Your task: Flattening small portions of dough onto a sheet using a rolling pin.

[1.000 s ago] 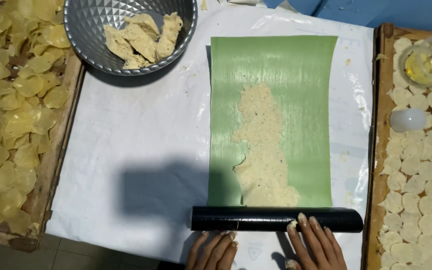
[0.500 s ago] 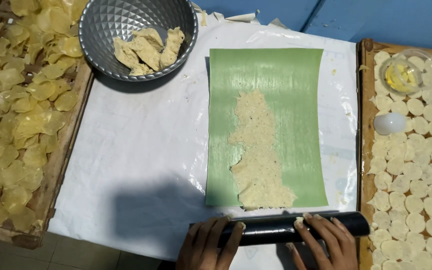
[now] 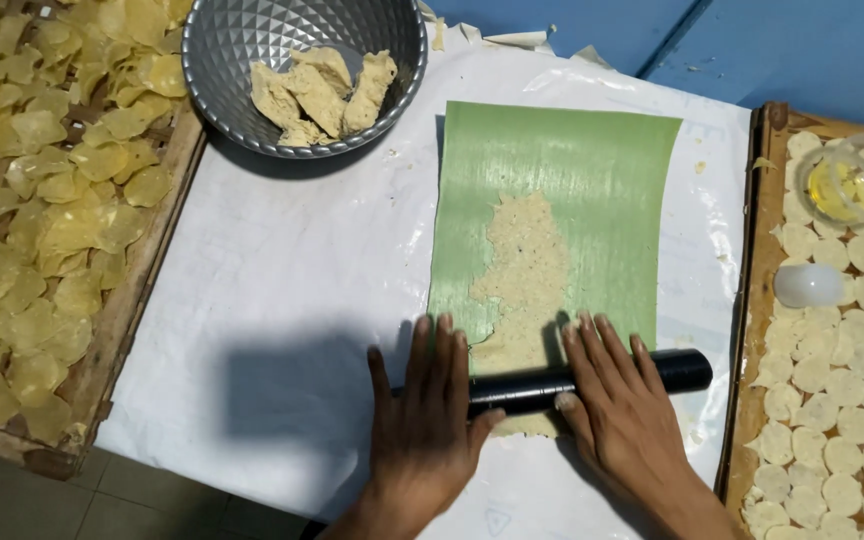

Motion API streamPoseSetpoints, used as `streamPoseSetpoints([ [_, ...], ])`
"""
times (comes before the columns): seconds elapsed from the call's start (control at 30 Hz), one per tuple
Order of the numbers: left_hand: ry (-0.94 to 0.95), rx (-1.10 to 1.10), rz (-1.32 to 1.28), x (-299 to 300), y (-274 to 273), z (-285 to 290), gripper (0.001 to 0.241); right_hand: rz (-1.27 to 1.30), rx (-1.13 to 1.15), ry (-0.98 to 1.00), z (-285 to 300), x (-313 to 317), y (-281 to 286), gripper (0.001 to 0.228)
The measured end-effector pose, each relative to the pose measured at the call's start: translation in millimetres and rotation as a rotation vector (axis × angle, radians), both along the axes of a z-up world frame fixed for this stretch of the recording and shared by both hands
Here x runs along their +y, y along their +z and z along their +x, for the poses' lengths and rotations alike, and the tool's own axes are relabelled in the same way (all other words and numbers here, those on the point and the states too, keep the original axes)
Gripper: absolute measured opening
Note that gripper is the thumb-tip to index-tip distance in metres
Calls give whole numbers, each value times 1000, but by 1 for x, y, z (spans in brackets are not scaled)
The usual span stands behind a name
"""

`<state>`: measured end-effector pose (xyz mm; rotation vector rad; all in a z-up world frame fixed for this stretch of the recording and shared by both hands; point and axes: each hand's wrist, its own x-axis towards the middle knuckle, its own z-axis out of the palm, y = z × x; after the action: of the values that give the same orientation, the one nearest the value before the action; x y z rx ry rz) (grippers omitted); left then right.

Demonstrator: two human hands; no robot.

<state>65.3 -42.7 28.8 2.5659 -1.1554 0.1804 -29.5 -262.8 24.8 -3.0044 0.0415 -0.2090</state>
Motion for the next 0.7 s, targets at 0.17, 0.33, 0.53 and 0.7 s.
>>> streamPoseSetpoints([
  [0.17,87,-25,-5,-29,14,72,71,0,108,-11,80,-26,7,71],
  [0.33,79,-131,-259,-36,47,76,59,70,-49,-71,142,-37,17,69],
  [0.53,-36,-21,-141,-15,32,58,62,174,-56,-59,210,-65,27,70],
  [0.7,-64,-166,-145,-9,6,70,56,114,-72,25,239,-97,2,57],
])
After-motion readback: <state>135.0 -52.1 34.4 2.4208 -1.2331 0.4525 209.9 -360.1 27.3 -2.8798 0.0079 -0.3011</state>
